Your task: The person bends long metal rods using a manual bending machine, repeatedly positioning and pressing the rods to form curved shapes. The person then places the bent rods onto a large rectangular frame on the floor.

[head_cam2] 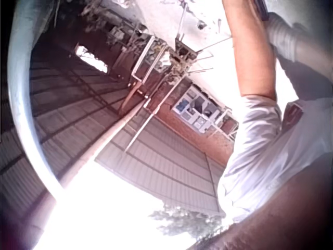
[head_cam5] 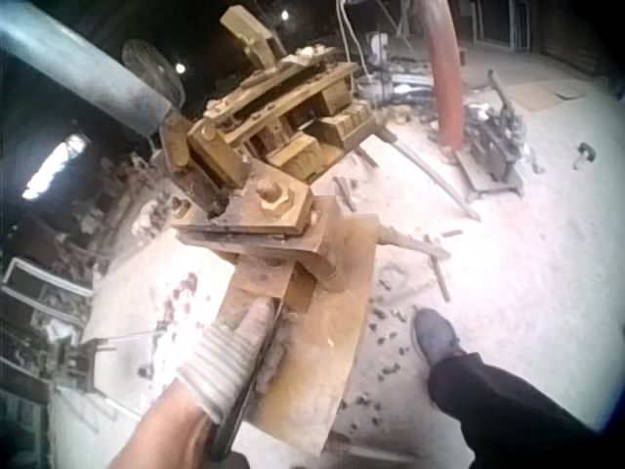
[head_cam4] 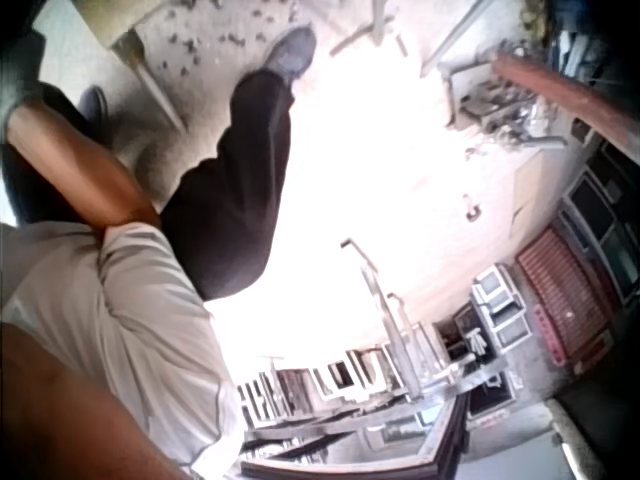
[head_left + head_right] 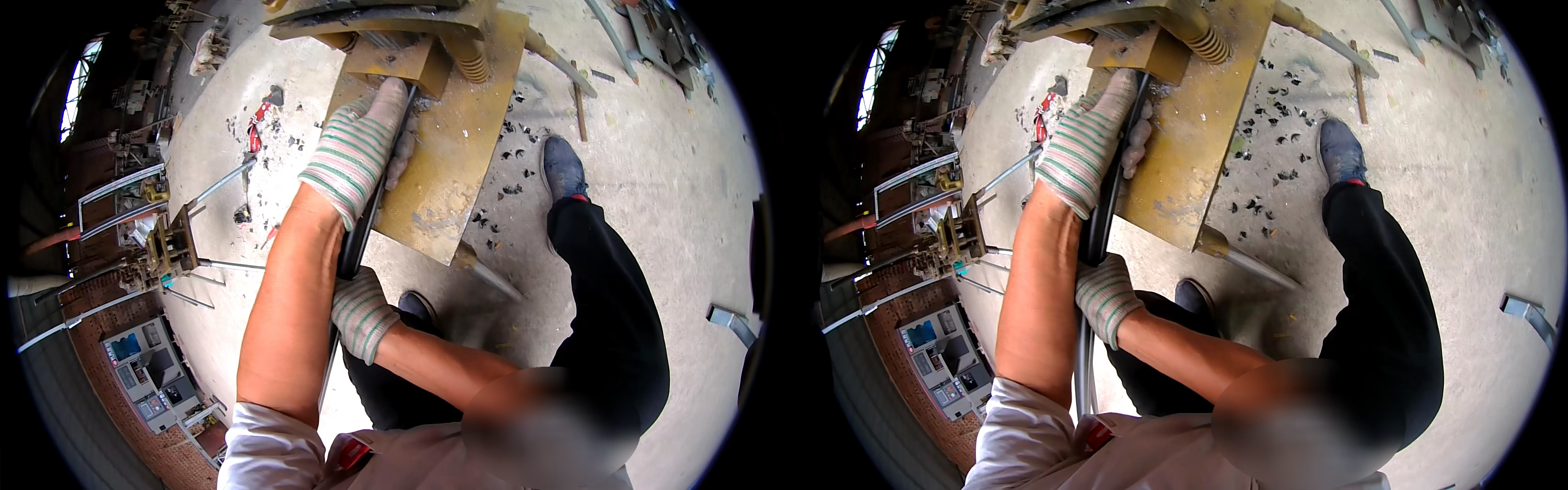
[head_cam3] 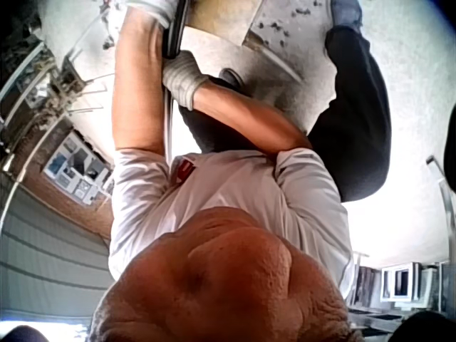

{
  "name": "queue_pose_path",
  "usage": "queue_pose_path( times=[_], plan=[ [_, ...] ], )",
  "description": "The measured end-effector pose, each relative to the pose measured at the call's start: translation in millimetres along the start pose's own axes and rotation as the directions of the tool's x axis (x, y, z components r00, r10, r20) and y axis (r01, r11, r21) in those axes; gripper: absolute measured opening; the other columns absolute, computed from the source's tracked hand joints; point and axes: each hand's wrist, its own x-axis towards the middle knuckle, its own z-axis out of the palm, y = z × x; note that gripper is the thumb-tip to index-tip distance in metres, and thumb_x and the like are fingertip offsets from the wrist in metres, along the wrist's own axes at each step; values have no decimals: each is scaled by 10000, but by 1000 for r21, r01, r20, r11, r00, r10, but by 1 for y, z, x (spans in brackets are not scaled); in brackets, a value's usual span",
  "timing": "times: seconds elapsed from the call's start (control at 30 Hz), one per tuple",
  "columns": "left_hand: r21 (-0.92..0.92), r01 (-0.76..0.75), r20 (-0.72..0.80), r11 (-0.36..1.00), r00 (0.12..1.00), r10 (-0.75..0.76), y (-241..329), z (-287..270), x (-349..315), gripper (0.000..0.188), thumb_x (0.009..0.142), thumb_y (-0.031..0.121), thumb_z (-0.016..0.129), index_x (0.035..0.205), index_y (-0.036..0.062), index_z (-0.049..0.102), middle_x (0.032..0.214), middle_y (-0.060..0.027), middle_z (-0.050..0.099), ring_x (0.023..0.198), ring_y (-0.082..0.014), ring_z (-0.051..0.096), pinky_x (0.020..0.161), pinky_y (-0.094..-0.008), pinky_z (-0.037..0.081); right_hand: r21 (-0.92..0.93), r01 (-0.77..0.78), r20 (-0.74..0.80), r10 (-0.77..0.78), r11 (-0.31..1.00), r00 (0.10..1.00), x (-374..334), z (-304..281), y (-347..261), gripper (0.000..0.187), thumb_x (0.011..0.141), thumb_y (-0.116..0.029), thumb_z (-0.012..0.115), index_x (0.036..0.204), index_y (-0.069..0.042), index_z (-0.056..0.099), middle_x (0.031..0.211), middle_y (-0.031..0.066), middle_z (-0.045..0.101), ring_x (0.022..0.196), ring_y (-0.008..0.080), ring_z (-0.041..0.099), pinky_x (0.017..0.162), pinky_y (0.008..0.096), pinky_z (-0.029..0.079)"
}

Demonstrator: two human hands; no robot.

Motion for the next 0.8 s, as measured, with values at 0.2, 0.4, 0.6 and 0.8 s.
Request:
queue_pose_path(
  times=[0.2,0.4,0.6,0.8],
  plan=[
    [-10,10,-44,1000,999,-10,1,0,0,502,1077,498,506,861,61,628,564,-21,539,418,-127,455,413,-279,365,-55,12,30,-10,998,1000,10,-4,9,168,983,-182,704,944,-21,725,848,-28,694,750,45,583,615,275,472],
    [26,-27,-13,999,1000,28,2,1,-1,494,1041,529,575,876,68,645,585,-14,557,444,-117,490,413,-258,388,14,-16,40,15,1000,999,7,-6,10,143,976,-187,717,949,-47,725,878,-36,695,753,41,582,617,269,467],
    [-2,-9,2,1000,1000,9,-1,-4,0,491,1046,528,568,869,75,631,572,-8,534,435,-120,470,408,-263,381,-36,6,11,-6,999,1000,8,-3,11,156,971,-200,725,915,-55,725,828,-45,685,756,37,574,606,269,451],
    [34,-13,-19,999,1000,13,3,-1,-2,486,1038,527,584,871,74,639,583,-4,555,449,-114,488,423,-253,395,6,24,46,-24,1000,999,10,-3,10,132,963,-181,728,945,-50,728,853,-35,694,759,44,586,613,268,460]
  ],
)
